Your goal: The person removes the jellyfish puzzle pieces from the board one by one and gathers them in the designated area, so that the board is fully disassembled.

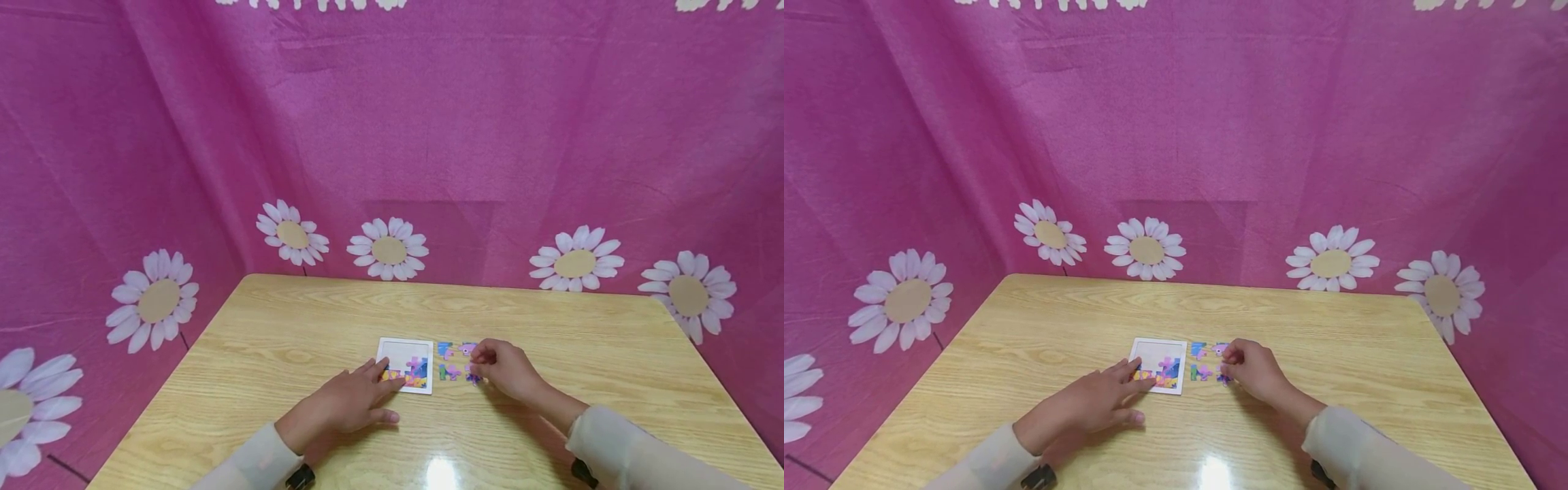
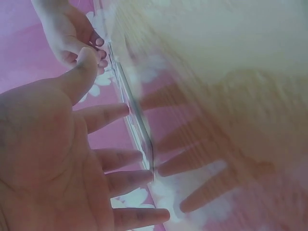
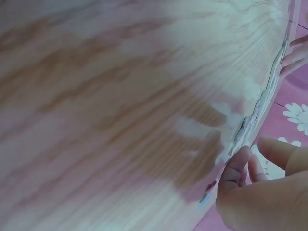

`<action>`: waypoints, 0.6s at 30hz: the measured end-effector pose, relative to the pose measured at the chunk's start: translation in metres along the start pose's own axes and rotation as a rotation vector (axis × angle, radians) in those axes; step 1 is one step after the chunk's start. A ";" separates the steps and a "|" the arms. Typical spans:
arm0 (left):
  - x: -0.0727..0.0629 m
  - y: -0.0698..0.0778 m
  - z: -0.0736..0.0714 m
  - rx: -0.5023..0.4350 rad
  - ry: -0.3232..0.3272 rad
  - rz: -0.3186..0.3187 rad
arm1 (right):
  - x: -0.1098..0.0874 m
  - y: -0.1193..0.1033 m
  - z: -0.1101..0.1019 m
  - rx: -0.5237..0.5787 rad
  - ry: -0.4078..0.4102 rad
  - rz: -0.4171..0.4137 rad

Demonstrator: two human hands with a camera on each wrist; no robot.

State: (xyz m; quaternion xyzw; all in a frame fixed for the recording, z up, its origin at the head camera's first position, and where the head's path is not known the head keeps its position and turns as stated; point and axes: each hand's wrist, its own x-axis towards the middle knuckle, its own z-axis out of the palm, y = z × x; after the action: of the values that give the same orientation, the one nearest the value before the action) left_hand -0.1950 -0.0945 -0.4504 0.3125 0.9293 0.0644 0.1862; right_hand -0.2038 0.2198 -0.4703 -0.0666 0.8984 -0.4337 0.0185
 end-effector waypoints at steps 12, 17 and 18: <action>0.004 0.009 0.000 0.034 0.035 0.069 | 0.011 -0.019 0.016 0.006 -0.022 -0.058; 0.008 0.012 0.004 0.068 0.044 0.074 | 0.016 -0.025 0.025 0.024 -0.033 -0.074; 0.008 0.013 0.004 0.071 0.044 0.073 | 0.016 -0.026 0.027 0.028 -0.031 -0.078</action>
State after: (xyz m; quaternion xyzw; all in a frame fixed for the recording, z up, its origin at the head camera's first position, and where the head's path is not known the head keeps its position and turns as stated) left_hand -0.1923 -0.0795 -0.4539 0.3512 0.9227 0.0451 0.1522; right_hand -0.2149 0.1807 -0.4659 -0.1080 0.8886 -0.4454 0.0166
